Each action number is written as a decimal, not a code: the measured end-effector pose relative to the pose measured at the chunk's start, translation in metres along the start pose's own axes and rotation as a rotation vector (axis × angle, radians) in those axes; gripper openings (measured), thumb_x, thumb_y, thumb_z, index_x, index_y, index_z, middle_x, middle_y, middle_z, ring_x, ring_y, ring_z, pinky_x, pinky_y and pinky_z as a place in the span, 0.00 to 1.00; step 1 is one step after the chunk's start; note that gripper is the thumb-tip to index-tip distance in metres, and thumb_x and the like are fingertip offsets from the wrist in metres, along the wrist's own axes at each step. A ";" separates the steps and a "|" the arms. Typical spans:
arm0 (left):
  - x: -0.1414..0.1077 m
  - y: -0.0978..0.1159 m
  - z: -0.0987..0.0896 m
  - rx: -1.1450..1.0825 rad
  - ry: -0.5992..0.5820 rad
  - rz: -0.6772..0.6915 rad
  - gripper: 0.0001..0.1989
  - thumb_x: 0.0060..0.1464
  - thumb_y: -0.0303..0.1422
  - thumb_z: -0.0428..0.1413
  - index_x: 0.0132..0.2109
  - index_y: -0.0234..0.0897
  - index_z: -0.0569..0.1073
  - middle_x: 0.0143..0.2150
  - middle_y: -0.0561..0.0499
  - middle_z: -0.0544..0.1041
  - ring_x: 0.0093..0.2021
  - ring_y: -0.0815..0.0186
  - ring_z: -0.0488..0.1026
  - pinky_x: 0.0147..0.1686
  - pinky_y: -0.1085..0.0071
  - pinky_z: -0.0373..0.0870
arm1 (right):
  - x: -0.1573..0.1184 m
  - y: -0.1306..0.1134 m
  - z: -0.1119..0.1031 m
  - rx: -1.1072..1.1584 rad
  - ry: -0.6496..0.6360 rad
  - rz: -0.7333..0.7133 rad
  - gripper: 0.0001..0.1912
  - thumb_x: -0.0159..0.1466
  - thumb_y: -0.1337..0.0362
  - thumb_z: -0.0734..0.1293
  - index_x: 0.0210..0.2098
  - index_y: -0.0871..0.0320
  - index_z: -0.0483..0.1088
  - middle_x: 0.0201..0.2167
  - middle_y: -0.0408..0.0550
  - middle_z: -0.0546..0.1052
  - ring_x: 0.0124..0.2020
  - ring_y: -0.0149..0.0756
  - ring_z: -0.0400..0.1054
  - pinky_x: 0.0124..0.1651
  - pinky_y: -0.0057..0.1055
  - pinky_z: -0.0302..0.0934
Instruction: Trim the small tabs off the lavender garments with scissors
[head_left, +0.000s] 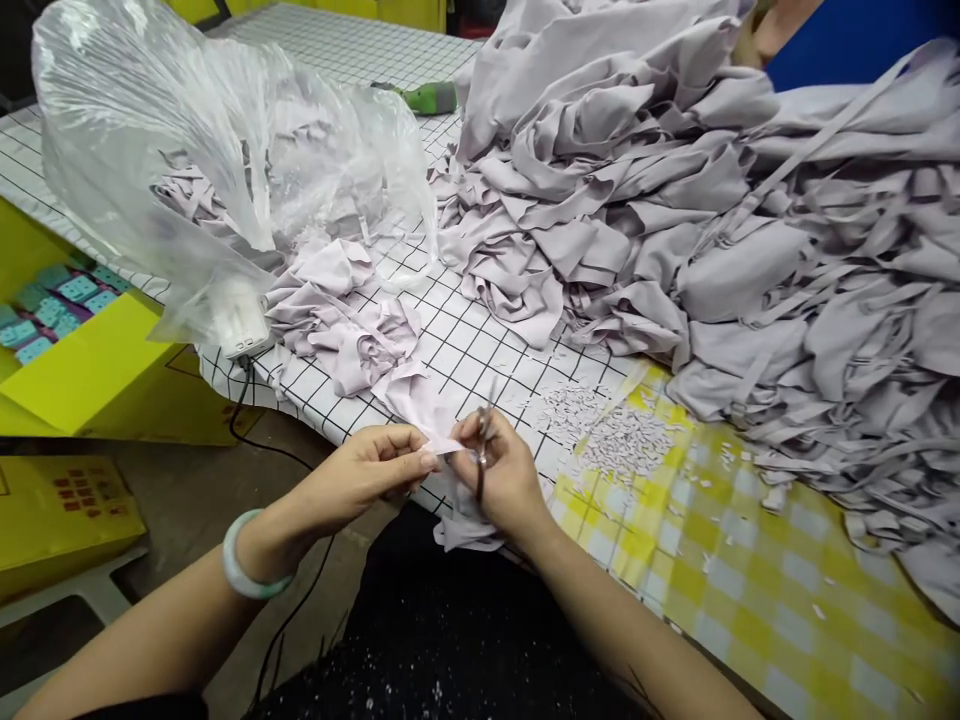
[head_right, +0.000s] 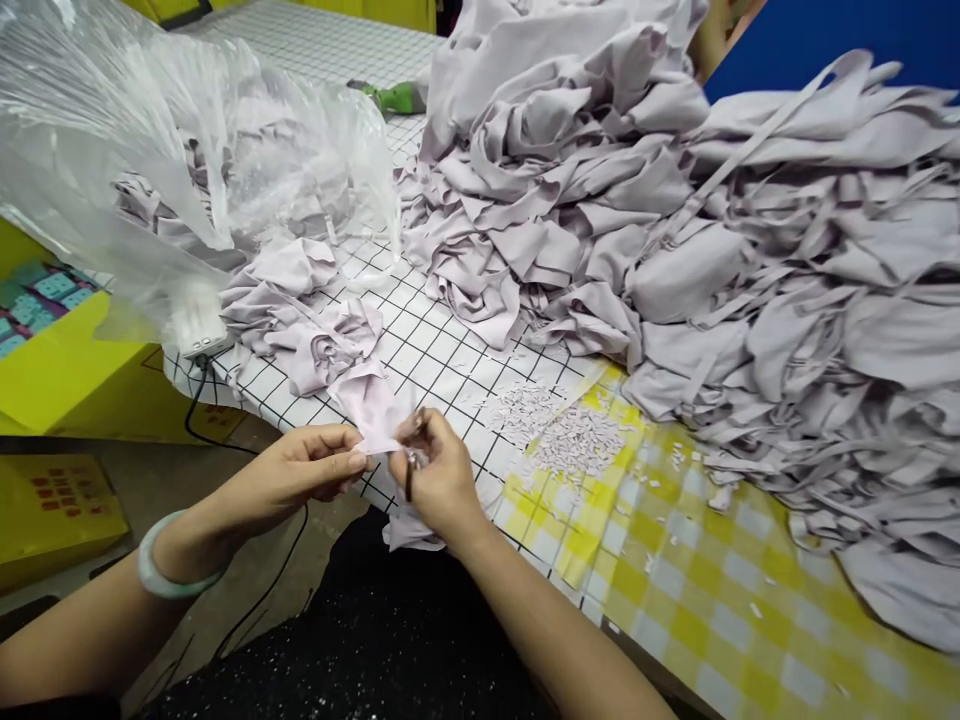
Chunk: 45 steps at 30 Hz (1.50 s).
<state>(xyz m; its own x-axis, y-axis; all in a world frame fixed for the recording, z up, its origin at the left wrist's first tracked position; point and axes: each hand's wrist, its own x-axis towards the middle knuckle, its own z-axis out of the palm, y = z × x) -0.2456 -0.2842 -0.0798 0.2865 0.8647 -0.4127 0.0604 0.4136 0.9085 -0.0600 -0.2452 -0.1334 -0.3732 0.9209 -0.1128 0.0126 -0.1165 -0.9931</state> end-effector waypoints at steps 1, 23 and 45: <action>0.001 0.004 0.001 0.000 -0.032 -0.009 0.15 0.63 0.42 0.56 0.35 0.34 0.73 0.25 0.55 0.66 0.24 0.73 0.59 0.21 0.77 0.56 | 0.003 -0.001 -0.001 0.054 0.034 0.034 0.14 0.56 0.58 0.70 0.35 0.53 0.60 0.32 0.43 0.71 0.32 0.33 0.68 0.38 0.31 0.66; 0.070 -0.004 0.062 0.173 0.141 0.616 0.11 0.67 0.29 0.50 0.37 0.40 0.75 0.44 0.46 0.67 0.51 0.59 0.64 0.50 0.60 0.65 | -0.030 -0.026 -0.079 -0.715 0.066 -0.130 0.24 0.57 0.42 0.73 0.25 0.56 0.69 0.24 0.44 0.73 0.33 0.40 0.62 0.40 0.37 0.55; 0.084 -0.004 0.072 0.264 -0.007 0.713 0.10 0.66 0.25 0.49 0.38 0.38 0.72 0.37 0.48 0.69 0.50 0.61 0.63 0.49 0.64 0.66 | -0.041 -0.016 -0.084 -0.729 0.186 -0.140 0.30 0.61 0.39 0.69 0.17 0.57 0.68 0.16 0.41 0.66 0.23 0.31 0.60 0.35 0.30 0.52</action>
<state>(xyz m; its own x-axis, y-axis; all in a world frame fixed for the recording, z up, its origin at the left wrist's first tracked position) -0.1526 -0.2334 -0.1134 0.3478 0.8947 0.2803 0.0848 -0.3278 0.9409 0.0326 -0.2498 -0.1152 -0.2544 0.9641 0.0761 0.6097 0.2210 -0.7612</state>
